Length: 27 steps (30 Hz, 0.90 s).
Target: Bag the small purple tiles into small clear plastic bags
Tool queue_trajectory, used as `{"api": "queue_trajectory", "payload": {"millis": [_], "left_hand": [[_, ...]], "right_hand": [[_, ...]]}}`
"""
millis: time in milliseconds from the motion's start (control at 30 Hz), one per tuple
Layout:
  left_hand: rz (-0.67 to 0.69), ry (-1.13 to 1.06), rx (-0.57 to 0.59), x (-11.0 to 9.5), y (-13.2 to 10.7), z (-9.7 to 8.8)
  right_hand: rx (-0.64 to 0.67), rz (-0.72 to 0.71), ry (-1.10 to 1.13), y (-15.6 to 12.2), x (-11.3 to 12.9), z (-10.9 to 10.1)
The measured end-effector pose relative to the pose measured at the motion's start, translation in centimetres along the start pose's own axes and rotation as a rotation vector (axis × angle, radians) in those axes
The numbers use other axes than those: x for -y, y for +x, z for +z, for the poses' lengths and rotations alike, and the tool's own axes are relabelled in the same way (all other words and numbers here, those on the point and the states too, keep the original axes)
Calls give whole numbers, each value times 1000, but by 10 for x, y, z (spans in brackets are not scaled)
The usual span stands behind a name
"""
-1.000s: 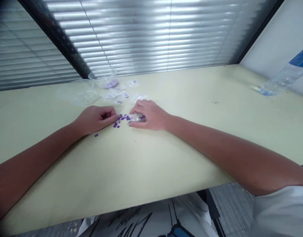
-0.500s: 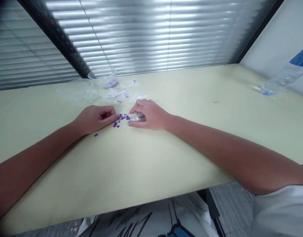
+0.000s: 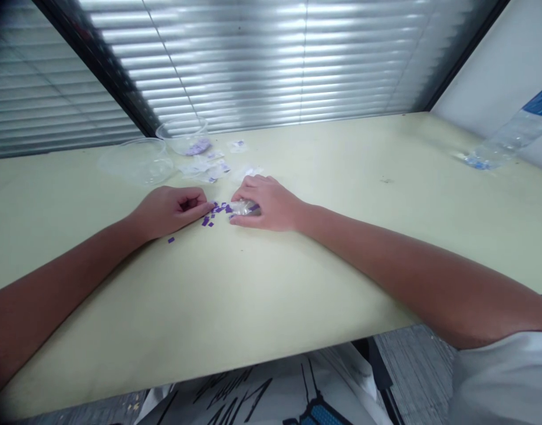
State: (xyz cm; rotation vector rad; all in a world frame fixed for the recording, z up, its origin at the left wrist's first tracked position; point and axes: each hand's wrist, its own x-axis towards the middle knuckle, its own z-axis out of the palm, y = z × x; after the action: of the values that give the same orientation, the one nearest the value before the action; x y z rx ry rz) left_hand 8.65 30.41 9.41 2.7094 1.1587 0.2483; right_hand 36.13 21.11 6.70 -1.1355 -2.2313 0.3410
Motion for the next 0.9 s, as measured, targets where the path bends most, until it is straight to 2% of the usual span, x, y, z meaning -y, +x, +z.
{"api": "queue_trajectory", "payload": {"millis": [900], "left_hand": [[-2,13,-3,-1,0,-1]], "right_hand": [[3,8,10,0,1,0]]}}
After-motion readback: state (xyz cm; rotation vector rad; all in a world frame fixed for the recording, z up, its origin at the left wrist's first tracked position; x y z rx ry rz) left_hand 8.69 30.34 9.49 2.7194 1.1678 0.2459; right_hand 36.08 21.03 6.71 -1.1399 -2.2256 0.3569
